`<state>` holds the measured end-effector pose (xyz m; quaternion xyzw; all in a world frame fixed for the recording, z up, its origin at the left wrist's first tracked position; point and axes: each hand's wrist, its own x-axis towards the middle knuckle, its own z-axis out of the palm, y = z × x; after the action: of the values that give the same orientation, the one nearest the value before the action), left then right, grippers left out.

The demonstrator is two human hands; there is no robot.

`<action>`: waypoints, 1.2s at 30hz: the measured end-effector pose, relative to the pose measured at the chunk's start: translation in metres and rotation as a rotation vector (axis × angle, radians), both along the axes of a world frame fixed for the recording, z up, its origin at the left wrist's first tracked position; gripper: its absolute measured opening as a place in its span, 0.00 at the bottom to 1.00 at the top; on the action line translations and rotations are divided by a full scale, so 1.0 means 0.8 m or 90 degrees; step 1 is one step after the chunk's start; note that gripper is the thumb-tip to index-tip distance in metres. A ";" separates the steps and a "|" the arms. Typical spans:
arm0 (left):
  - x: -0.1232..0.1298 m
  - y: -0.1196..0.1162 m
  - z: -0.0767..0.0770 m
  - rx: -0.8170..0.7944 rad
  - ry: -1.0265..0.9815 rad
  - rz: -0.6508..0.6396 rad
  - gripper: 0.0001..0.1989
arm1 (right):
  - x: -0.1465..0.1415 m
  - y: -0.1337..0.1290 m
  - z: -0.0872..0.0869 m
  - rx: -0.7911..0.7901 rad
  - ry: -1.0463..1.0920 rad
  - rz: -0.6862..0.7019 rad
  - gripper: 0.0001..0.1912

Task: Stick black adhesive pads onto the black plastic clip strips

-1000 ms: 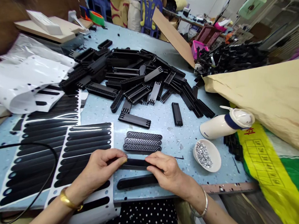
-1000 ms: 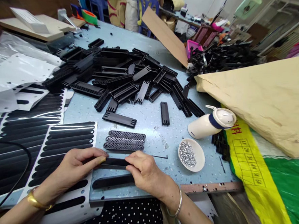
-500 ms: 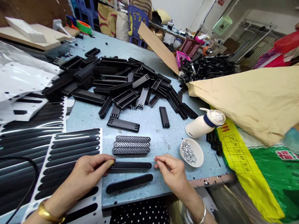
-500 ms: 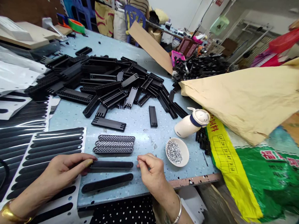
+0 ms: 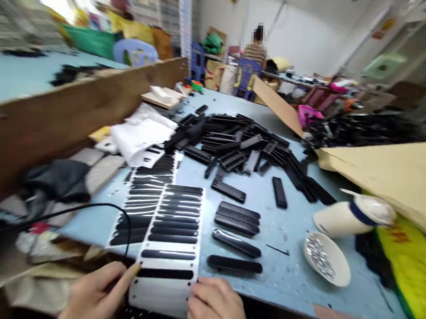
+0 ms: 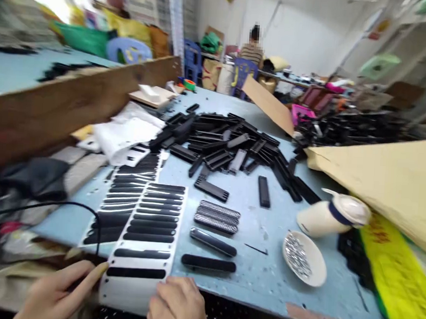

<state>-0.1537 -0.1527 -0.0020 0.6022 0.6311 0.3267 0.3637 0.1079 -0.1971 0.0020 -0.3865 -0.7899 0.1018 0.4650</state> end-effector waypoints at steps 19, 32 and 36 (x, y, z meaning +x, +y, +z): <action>0.031 -0.028 -0.001 -0.367 -0.682 0.064 0.12 | -0.070 0.035 -0.022 -0.174 -0.061 0.039 0.08; 0.031 -0.027 0.004 -0.305 -0.688 0.101 0.12 | -0.089 0.053 -0.029 -0.215 0.083 0.055 0.17; 0.040 -0.020 0.014 -0.244 -0.603 0.046 0.09 | -0.081 0.060 -0.015 -0.306 0.137 0.075 0.15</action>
<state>-0.1216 -0.1686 0.0088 0.2884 0.4659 0.4544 0.7023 0.0434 -0.1491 -0.0102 -0.4261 -0.7104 0.3541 0.4340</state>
